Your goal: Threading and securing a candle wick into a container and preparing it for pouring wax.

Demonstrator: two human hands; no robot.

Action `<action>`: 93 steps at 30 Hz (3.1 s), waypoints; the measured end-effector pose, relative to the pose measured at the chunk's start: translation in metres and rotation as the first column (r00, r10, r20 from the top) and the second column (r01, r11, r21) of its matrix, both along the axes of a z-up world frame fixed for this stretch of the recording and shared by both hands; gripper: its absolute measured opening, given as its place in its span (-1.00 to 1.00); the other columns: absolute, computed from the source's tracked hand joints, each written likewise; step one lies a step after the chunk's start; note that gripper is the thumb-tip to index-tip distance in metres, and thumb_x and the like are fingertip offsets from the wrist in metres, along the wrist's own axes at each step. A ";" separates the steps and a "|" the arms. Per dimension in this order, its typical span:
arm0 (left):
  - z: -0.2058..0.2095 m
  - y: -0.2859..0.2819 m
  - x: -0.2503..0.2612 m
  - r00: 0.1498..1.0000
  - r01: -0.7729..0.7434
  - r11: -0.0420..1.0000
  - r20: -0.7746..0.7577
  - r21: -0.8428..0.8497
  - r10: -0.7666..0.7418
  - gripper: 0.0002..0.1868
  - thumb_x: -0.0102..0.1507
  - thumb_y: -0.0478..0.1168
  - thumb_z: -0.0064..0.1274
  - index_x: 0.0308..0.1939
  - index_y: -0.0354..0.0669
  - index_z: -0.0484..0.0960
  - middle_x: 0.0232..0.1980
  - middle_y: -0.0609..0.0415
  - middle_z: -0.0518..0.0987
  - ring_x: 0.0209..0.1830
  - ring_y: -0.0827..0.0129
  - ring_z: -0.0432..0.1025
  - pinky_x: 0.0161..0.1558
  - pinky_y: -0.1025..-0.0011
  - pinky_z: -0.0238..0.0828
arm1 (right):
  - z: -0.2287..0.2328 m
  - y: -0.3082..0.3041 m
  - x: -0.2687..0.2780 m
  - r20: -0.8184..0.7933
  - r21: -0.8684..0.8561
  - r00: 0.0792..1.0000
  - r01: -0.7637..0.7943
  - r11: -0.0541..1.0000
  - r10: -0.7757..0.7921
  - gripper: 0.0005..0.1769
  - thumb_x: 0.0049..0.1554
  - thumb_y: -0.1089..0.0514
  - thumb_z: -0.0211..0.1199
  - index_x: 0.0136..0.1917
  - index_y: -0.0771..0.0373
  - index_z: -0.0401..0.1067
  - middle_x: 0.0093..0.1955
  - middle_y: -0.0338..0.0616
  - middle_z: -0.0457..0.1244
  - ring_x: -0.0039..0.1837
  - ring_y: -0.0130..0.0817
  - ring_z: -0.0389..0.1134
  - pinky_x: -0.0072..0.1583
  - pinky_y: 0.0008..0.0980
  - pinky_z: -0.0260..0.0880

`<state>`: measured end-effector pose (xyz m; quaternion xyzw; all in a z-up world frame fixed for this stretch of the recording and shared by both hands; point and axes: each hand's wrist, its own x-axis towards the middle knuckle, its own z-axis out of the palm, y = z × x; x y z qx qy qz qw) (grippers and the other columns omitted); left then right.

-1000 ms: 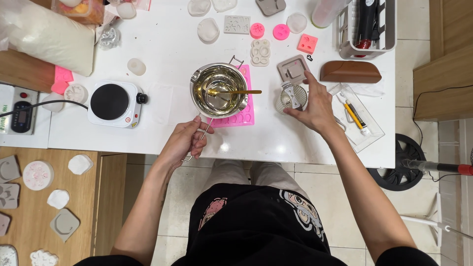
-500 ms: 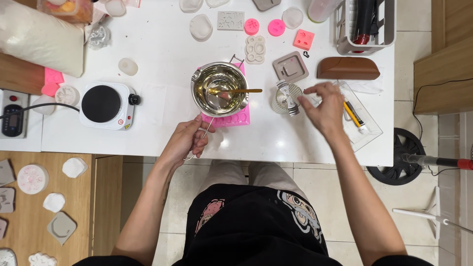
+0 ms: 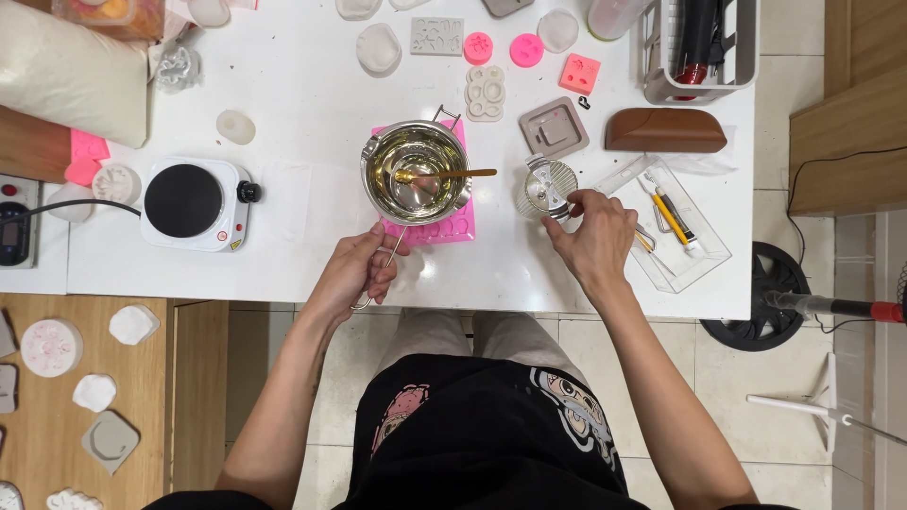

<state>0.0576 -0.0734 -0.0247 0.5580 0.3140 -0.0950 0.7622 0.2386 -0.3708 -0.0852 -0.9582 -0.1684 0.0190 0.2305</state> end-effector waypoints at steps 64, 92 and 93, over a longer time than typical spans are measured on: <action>-0.119 0.106 -0.010 0.902 -0.428 0.904 0.064 0.002 0.427 -0.46 0.48 0.14 -0.32 -0.14 -0.25 0.56 -0.65 0.13 0.26 -0.80 0.46 0.23 -0.69 0.41 0.39 | -0.011 -0.043 0.017 0.090 0.247 0.996 -0.002 0.969 -0.021 -0.92 0.21 0.14 0.45 -0.01 0.11 0.60 -0.14 -0.20 0.36 -0.04 -0.23 0.38 0.16 -0.32 0.22; -0.028 0.051 -0.045 0.950 -0.040 0.445 -0.104 0.894 0.295 -0.53 0.46 -0.06 -0.09 0.26 -0.42 0.39 0.05 -0.30 0.53 0.06 -0.12 0.49 0.09 -0.03 0.43 | 0.032 0.010 0.039 -0.035 0.024 0.992 -0.124 0.992 0.125 -0.65 0.08 -0.08 0.52 0.02 0.16 0.62 -0.09 -0.12 0.37 0.00 -0.10 0.40 0.16 -0.13 0.21; -0.011 0.037 -0.045 0.956 -0.069 0.374 -0.046 0.925 0.291 -0.58 0.44 -0.15 -0.04 0.23 -0.45 0.42 0.13 -0.31 0.44 0.15 -0.17 0.43 0.15 -0.05 0.38 | 0.038 0.014 0.035 -0.085 -0.048 0.990 -0.114 0.992 0.110 -0.56 0.05 -0.13 0.52 0.02 0.23 0.63 -0.08 -0.02 0.37 0.02 0.03 0.40 0.15 -0.06 0.23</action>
